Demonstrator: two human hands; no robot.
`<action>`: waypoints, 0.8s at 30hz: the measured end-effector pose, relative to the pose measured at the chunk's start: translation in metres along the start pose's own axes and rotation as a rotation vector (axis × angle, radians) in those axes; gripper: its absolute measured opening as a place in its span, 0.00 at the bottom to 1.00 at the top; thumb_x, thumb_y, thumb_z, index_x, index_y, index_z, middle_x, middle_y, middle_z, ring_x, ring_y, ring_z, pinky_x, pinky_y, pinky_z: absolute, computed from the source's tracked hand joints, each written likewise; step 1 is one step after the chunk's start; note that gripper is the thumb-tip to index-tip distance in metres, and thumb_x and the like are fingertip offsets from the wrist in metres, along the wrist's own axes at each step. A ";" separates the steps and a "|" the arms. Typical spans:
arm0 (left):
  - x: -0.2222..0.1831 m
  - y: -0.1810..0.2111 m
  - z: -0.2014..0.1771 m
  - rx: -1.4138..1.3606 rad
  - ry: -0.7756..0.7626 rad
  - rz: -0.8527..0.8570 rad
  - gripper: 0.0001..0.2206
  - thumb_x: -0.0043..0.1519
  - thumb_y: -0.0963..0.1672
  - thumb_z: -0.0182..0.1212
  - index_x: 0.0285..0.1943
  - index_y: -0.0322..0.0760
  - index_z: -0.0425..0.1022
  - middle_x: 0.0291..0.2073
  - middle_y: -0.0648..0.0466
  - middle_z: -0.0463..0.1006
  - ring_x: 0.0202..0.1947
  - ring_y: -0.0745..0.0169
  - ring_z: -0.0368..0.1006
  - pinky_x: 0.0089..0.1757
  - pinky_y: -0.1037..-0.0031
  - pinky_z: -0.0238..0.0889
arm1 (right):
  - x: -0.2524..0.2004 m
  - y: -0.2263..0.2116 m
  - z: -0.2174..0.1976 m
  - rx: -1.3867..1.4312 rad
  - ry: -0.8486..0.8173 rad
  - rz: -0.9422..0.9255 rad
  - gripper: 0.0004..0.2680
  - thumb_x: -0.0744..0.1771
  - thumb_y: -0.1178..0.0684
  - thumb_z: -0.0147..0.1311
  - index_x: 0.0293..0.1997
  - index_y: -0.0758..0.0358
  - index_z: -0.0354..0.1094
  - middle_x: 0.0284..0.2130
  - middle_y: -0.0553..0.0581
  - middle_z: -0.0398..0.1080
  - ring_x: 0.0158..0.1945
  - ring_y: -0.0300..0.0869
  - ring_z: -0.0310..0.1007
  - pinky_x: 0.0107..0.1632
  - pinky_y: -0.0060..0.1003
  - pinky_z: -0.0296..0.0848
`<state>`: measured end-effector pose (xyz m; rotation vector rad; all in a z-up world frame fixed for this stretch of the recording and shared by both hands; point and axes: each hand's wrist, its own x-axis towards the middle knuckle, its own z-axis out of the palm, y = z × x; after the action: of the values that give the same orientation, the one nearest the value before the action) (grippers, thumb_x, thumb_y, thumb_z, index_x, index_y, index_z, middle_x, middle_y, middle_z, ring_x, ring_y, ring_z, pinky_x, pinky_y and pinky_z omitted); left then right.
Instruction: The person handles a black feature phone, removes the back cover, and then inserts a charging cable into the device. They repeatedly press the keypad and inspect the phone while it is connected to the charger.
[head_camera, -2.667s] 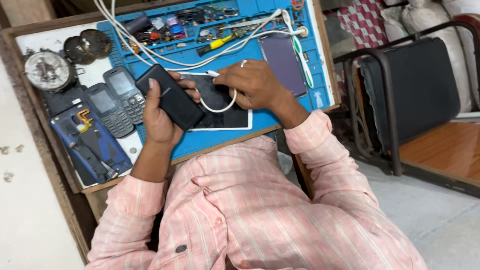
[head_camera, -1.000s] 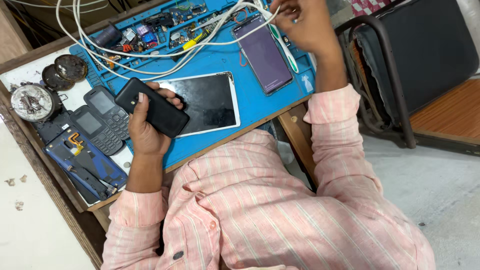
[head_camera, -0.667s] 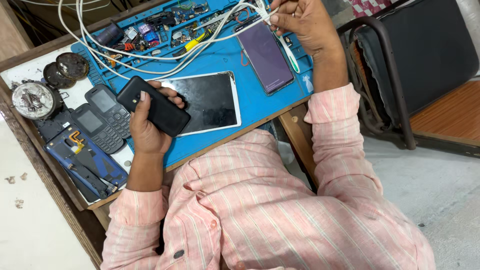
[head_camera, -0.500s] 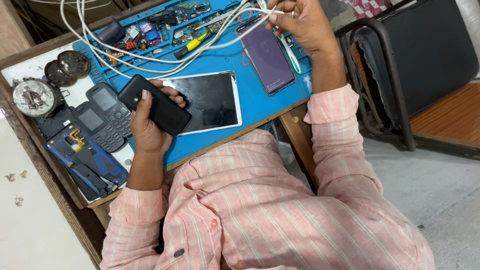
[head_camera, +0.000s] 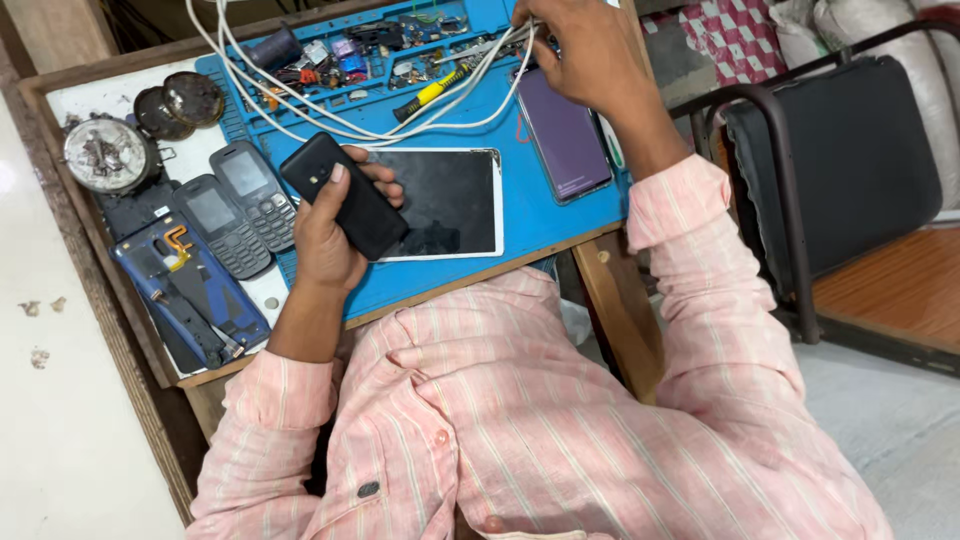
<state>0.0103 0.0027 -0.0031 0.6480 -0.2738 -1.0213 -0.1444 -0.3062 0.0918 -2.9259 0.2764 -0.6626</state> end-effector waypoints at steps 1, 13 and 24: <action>0.000 0.000 0.000 -0.003 -0.003 0.003 0.14 0.72 0.47 0.55 0.60 0.31 0.67 0.46 0.42 0.78 0.45 0.53 0.78 0.50 0.62 0.73 | 0.003 0.002 0.003 -0.005 -0.025 0.013 0.10 0.65 0.63 0.63 0.50 0.60 0.72 0.37 0.58 0.75 0.40 0.51 0.76 0.41 0.46 0.69; 0.001 -0.002 -0.002 -0.022 0.010 -0.012 0.13 0.70 0.46 0.56 0.58 0.33 0.68 0.44 0.43 0.80 0.43 0.53 0.79 0.48 0.63 0.74 | 0.003 0.026 0.026 0.011 -0.063 -0.058 0.07 0.67 0.58 0.66 0.47 0.56 0.72 0.30 0.52 0.76 0.36 0.46 0.78 0.49 0.44 0.70; 0.002 -0.003 -0.005 -0.008 -0.016 0.001 0.14 0.69 0.46 0.58 0.57 0.32 0.70 0.42 0.45 0.79 0.42 0.55 0.80 0.47 0.65 0.75 | 0.007 0.014 -0.008 0.420 0.014 -0.160 0.05 0.70 0.64 0.64 0.44 0.69 0.70 0.39 0.60 0.77 0.44 0.41 0.80 0.47 0.35 0.79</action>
<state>0.0118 0.0014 -0.0085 0.6325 -0.2841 -1.0269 -0.1439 -0.3220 0.0993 -2.5558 -0.0900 -0.6684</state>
